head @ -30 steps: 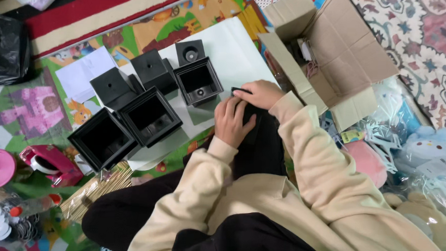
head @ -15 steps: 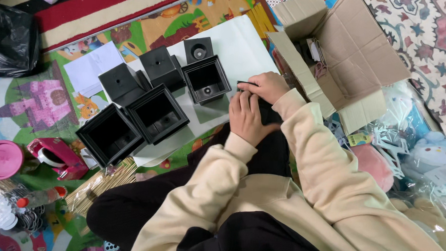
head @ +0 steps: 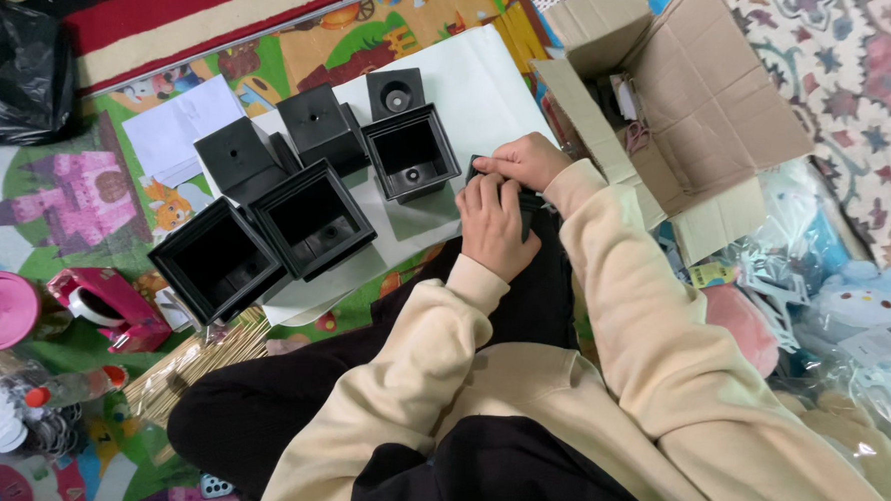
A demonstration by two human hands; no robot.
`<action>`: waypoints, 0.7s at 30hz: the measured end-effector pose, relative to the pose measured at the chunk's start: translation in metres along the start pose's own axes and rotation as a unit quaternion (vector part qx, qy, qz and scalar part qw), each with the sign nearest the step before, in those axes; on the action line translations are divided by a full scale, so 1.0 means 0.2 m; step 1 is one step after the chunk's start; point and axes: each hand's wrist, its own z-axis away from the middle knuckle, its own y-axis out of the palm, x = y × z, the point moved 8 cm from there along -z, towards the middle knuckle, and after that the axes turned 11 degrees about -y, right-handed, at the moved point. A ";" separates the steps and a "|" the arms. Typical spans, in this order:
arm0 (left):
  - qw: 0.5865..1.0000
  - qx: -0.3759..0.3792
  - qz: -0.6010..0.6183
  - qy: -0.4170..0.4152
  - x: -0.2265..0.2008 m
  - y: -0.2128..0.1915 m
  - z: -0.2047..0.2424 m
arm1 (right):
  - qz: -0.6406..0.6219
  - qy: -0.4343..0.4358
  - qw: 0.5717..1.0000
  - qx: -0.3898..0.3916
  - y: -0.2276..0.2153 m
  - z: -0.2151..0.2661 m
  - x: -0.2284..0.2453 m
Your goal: The person stacks black plastic flower pots by hand while sitting on the floor.
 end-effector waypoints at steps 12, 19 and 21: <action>0.957 0.043 0.287 -0.014 0.01 -0.26 -0.01 | -0.098 -0.024 0.995 0.009 -0.29 0.32 0.11; 0.959 0.036 0.280 0.005 0.06 -0.36 0.00 | -0.117 -0.054 0.990 -0.057 -0.19 0.31 0.10; 0.972 0.003 0.235 0.032 0.06 -0.34 0.00 | -0.080 -0.044 0.995 -0.033 -0.19 0.31 0.11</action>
